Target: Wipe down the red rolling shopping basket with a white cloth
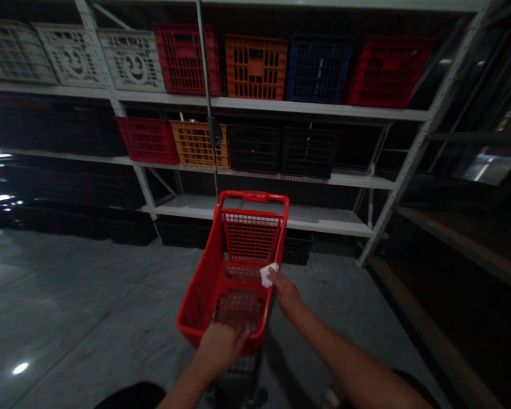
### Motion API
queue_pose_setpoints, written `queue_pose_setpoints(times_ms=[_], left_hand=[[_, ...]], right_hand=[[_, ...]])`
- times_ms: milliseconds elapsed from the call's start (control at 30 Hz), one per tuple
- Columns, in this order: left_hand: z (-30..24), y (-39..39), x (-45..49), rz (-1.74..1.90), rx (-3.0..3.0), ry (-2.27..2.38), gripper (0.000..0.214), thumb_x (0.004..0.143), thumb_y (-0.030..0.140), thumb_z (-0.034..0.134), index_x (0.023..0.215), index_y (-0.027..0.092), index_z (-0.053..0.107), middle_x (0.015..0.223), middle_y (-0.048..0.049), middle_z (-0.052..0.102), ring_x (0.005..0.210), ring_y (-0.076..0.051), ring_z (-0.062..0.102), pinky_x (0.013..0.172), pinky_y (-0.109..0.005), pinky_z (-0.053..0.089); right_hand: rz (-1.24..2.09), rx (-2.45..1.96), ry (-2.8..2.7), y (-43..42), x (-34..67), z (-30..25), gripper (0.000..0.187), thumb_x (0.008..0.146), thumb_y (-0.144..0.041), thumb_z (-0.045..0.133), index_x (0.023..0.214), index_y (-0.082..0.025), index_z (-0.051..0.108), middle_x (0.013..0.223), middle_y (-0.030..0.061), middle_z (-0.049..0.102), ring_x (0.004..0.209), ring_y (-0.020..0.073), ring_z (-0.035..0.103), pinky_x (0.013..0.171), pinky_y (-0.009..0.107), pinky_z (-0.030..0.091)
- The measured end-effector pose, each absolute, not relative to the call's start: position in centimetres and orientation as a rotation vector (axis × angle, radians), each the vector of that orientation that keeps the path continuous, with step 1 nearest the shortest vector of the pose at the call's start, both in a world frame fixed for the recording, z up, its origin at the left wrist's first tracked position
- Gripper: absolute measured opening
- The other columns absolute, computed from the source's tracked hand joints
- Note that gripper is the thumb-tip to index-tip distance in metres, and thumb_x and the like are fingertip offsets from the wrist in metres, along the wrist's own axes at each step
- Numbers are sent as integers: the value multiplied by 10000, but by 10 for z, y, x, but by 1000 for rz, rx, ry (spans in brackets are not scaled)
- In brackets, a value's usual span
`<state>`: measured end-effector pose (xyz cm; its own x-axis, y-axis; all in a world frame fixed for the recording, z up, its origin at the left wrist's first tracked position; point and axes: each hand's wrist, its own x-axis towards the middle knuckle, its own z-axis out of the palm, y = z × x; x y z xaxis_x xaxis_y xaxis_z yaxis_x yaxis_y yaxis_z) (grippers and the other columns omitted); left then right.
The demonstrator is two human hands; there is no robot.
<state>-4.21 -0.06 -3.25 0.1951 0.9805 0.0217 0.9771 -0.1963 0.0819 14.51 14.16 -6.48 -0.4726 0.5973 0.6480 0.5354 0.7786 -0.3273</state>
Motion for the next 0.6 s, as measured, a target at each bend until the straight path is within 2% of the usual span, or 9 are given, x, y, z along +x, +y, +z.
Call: queue_pose_setpoints(times_ms=[133,233,333,500,600], left_hand=[[-35,1,-56,116,2436,1910,556,891,450,147,792,208,639,768,-64,686,745,-187,635,672,-286,436],[-34,-1,-63,105,2489,1835,535,893,443,153,794,222,631,778,-48,685,751,-179,631,684,-282,431],[-32,-4,-68,84,2504,1783,538,891,449,151,766,214,618,762,-50,674,743,-168,621,689,-272,424],[-36,-8,-82,89,2500,1739,550,882,482,139,767,218,608,768,-48,661,758,-155,607,713,-257,416],[-37,-8,-95,146,2480,1782,547,856,538,182,731,225,613,738,-39,656,749,-146,606,725,-237,417]], right_hand=[[54,-670,-2245,82,147,-94,466,823,-81,369,1272,-178,447,1290,98,490,1230,200,402,971,413,412],[-22,-621,-2377,67,153,-90,528,801,-81,418,1316,-192,391,1305,94,474,1231,231,397,996,467,367],[-117,-628,-2444,95,161,-73,511,800,-61,431,1298,-174,412,1279,103,501,1201,227,434,1006,476,345],[-192,-886,-2368,176,171,-21,412,775,-62,498,1183,-109,539,1190,144,570,1215,249,412,971,430,386],[-267,-1015,-2187,194,175,13,444,794,-32,447,1208,-171,528,1260,93,523,1279,258,309,1020,493,285]])
